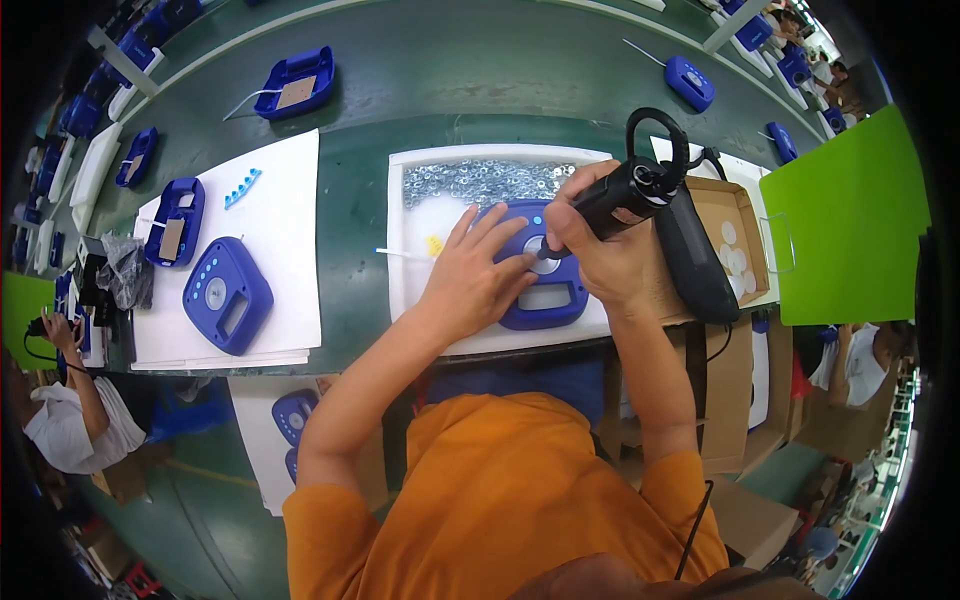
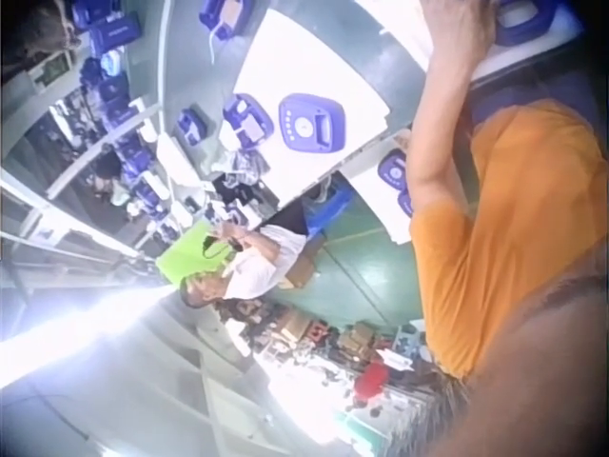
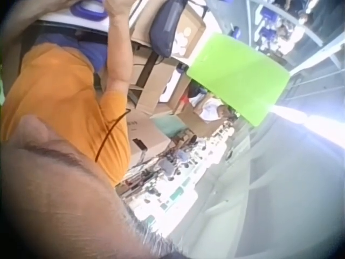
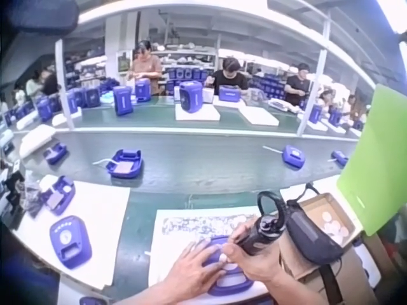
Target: The person assembles blue plastic device components by hand, securing internal components and small plastic parts into a blue plastic device housing with screws using an electric screwdriver.
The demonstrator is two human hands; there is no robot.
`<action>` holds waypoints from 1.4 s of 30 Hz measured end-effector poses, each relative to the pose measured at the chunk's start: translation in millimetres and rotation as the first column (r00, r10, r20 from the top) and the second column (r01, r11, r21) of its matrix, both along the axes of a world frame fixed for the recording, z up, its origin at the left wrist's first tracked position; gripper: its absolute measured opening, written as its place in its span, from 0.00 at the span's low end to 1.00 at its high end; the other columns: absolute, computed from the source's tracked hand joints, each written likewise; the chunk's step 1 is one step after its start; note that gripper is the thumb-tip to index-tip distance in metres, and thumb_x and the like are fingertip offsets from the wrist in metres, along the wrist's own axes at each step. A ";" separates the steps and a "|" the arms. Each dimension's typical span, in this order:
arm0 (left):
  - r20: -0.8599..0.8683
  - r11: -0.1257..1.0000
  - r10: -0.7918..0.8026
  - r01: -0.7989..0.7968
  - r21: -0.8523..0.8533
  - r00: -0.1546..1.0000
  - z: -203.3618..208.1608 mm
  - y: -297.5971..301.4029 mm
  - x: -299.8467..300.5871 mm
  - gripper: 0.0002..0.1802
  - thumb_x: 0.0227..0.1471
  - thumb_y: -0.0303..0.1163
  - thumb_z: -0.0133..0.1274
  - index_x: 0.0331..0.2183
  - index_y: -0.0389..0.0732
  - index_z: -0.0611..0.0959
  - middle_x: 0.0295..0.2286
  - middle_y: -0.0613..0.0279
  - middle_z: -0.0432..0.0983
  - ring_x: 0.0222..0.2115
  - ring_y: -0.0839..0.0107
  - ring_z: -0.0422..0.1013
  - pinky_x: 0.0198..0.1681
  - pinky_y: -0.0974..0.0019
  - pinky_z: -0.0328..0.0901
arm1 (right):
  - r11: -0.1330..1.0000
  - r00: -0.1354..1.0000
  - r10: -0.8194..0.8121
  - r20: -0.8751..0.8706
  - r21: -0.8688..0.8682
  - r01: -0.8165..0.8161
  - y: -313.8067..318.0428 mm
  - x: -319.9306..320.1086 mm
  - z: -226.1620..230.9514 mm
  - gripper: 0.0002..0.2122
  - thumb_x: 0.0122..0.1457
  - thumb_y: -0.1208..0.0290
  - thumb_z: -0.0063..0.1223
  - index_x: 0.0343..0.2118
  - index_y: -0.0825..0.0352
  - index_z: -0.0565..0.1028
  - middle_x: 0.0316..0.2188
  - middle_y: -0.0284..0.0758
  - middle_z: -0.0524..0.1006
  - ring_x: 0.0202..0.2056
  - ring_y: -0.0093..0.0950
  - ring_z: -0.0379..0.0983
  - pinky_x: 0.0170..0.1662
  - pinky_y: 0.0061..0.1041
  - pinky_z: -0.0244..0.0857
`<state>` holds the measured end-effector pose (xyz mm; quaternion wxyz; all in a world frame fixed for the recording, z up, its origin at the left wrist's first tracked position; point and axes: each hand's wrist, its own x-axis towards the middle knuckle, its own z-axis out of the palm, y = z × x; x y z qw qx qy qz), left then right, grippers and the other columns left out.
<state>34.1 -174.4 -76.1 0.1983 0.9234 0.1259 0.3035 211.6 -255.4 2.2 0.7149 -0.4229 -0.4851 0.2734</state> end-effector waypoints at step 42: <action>-0.230 0.983 -0.184 0.180 -0.036 0.956 48.0 -17.0 -20.4 0.19 0.57 0.42 0.74 0.46 0.44 0.90 0.70 0.45 0.71 0.76 0.35 0.58 0.79 0.30 0.50 | 0.402 0.431 0.109 0.896 -0.436 0.805 -30.8 165.6 -33.8 0.24 0.72 0.58 0.62 0.50 0.83 0.81 0.44 0.65 0.85 0.49 0.61 0.85 0.55 0.55 0.78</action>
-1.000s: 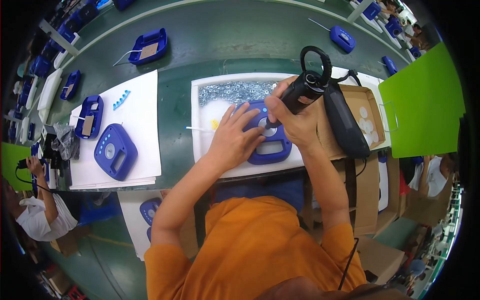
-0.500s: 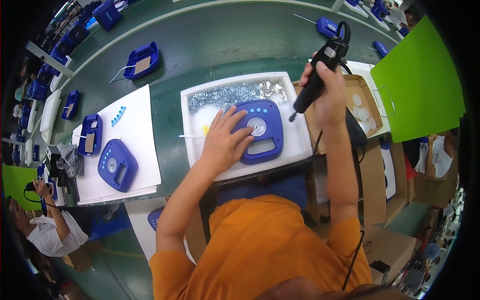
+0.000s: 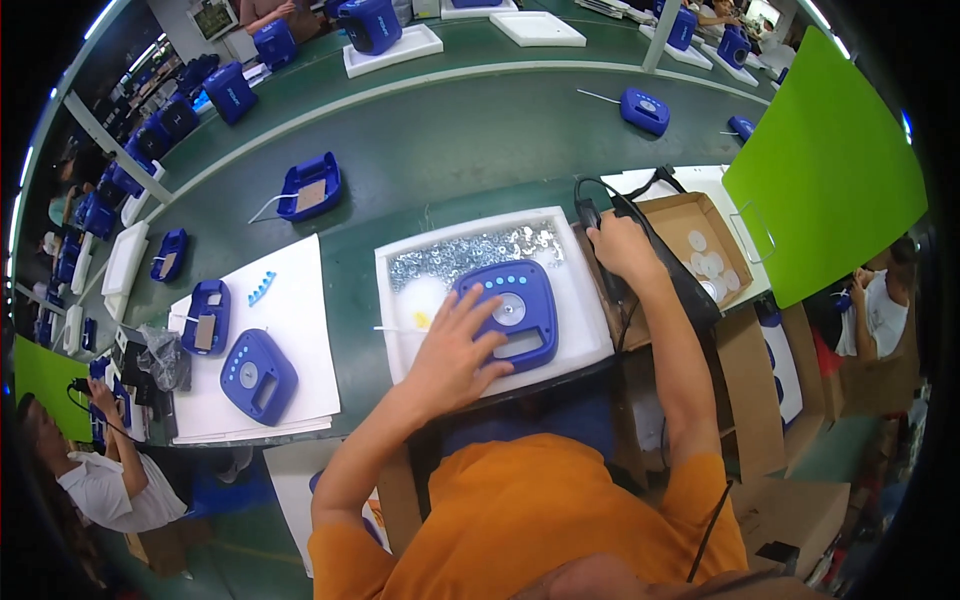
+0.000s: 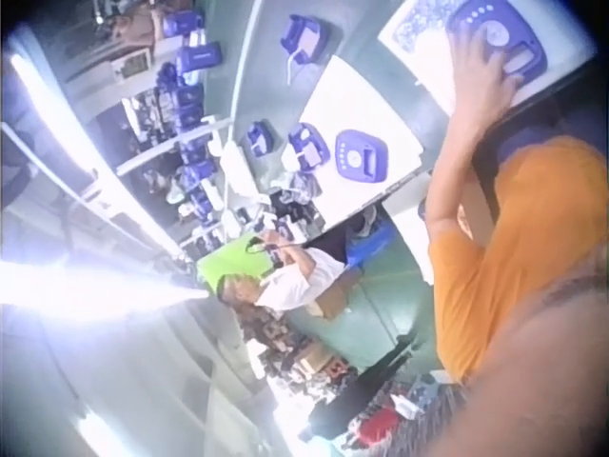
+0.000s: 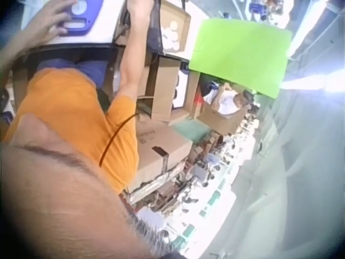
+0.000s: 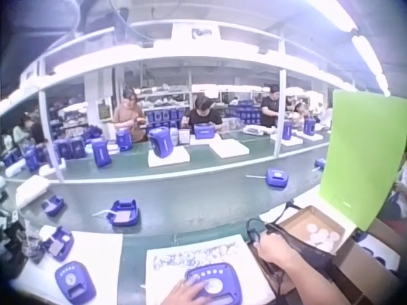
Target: The person assembles blue plastic device components by hand, securing internal components and small plastic parts into a blue plastic device housing with screws using an electric screwdriver.
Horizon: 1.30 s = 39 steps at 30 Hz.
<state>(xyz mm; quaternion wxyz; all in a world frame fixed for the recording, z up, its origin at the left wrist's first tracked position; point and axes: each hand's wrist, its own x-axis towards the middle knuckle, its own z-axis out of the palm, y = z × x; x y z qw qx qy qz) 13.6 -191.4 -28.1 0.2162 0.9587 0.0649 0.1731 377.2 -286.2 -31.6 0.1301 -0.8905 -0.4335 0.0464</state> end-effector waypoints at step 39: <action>-0.108 0.437 0.860 -0.608 0.663 0.499 -44.9 321.2 -19.4 0.11 0.61 0.36 0.65 0.43 0.46 0.94 0.43 0.57 0.89 0.52 0.54 0.82 0.78 0.26 0.47 | 0.664 0.964 0.232 -0.130 0.745 -0.059 -29.5 -130.0 -52.9 0.07 0.64 0.75 0.68 0.43 0.68 0.83 0.35 0.43 0.88 0.37 0.42 0.89 0.42 0.37 0.81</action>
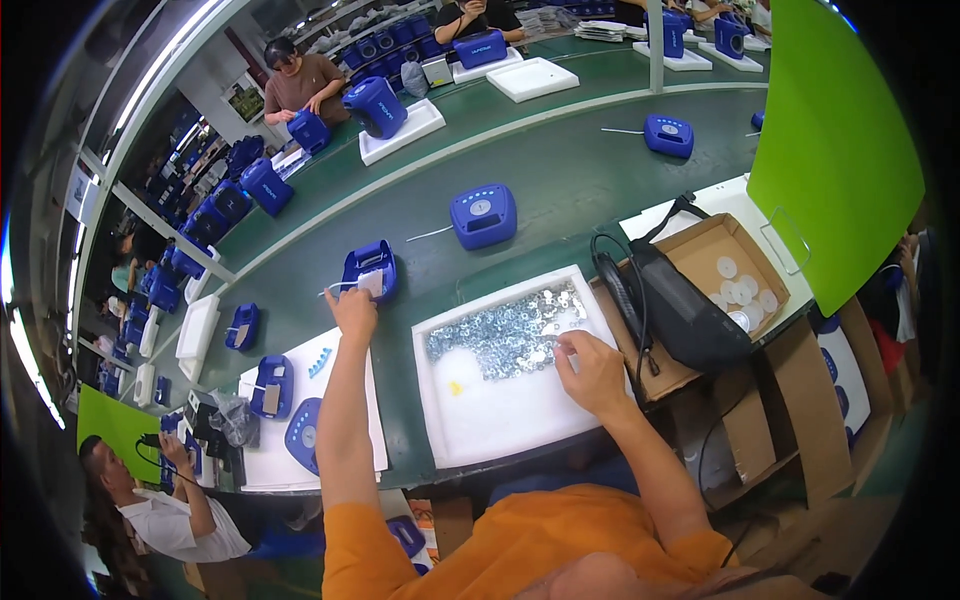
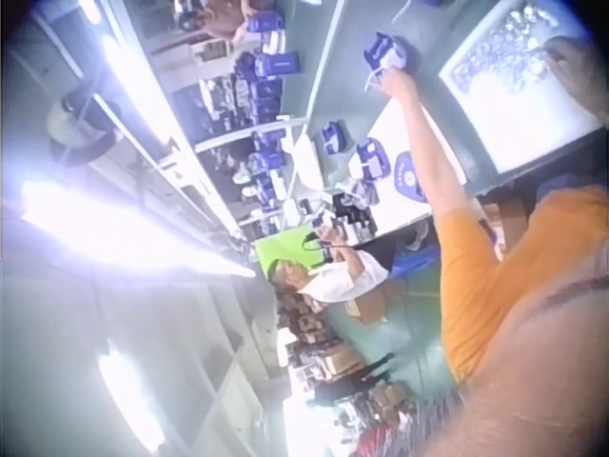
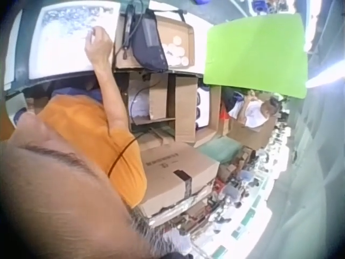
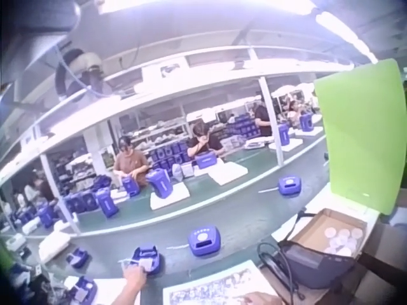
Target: The person assembles blue plastic device components by hand, securing internal components and small plastic parts into a blue plastic device housing with screws using an electric screwdriver.
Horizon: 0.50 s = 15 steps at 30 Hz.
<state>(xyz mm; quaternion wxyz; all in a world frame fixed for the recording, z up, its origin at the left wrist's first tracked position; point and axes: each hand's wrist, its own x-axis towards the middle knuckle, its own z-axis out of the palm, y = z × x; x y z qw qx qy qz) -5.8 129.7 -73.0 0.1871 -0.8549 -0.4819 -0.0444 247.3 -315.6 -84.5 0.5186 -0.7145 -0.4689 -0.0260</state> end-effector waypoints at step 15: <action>0.955 0.780 -0.065 0.612 -0.131 0.289 106.3 -166.1 -0.7 0.11 0.78 0.35 0.54 0.47 0.37 0.84 0.31 0.67 0.79 0.34 0.79 0.73 0.40 0.69 0.68 | 0.989 0.984 0.134 -0.119 0.076 -0.125 -0.3 2.5 -2.8 0.13 0.65 0.74 0.69 0.50 0.71 0.83 0.44 0.46 0.86 0.41 0.41 0.87 0.43 0.36 0.81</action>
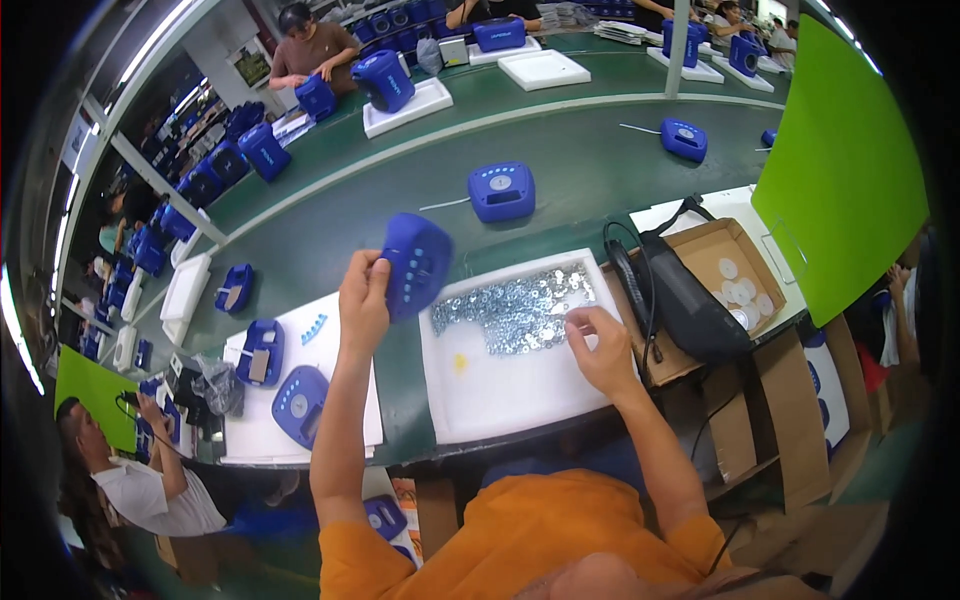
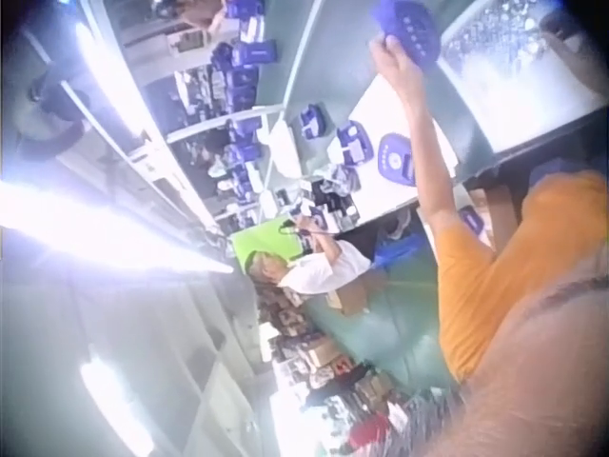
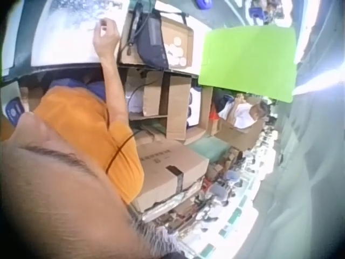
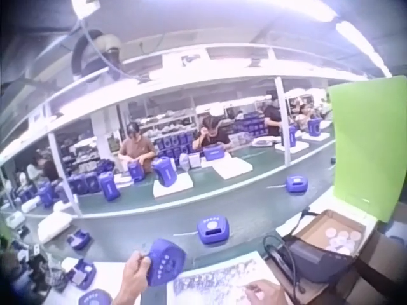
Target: The person assembles blue plastic device components by hand, securing internal components and small plastic parts into a blue plastic device housing with screws using an electric screwdriver.
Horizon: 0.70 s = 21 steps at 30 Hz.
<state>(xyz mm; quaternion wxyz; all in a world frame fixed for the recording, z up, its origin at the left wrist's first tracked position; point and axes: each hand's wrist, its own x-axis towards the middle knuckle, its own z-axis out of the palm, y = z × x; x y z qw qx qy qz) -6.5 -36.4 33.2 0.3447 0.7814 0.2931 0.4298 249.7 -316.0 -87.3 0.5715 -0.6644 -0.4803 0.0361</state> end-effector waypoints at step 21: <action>0.019 0.703 -0.532 0.454 -0.548 0.847 17.9 -101.3 -9.7 0.21 0.79 0.46 0.54 0.54 0.37 0.85 0.39 0.64 0.85 0.40 0.78 0.77 0.48 0.71 0.71 | 0.932 0.944 0.321 0.075 -0.203 -0.301 -19.2 -25.7 123.7 0.22 0.63 0.70 0.76 0.56 0.75 0.83 0.44 0.45 0.88 0.42 0.35 0.88 0.43 0.31 0.85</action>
